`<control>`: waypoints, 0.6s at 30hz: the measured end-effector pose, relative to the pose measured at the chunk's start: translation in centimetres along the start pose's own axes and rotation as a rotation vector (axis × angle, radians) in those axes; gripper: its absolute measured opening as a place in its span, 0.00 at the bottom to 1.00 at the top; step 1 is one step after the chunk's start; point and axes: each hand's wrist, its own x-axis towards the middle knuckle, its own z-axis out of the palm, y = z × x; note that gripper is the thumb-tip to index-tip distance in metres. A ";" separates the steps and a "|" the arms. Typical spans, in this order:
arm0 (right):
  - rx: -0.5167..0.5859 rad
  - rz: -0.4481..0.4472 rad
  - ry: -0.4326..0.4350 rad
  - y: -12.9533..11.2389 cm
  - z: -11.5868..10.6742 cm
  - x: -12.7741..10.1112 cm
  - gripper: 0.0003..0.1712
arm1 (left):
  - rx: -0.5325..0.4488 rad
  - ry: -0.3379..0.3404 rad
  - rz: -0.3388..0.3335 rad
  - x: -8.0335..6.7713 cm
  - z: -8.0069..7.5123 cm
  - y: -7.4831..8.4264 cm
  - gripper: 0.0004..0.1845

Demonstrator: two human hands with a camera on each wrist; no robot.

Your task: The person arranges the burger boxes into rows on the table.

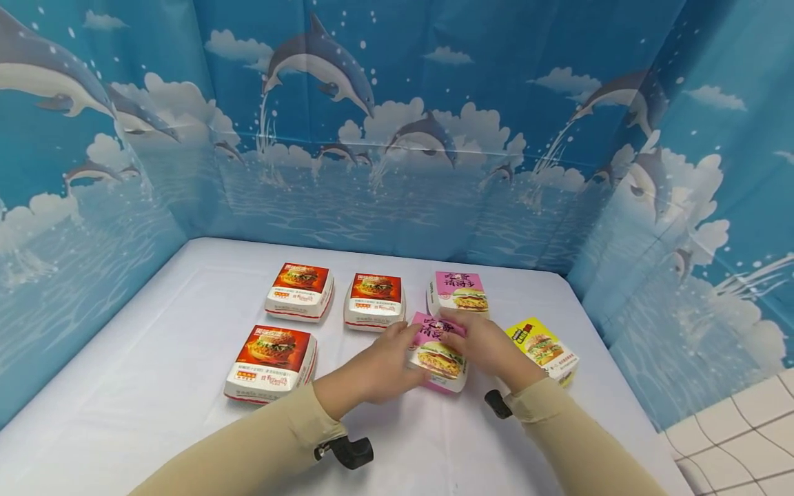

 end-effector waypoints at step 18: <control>-0.010 -0.049 0.003 1.1 1.8 -0.4 0.36 | -0.139 0.159 -0.054 2.0 3.7 -1.6 0.31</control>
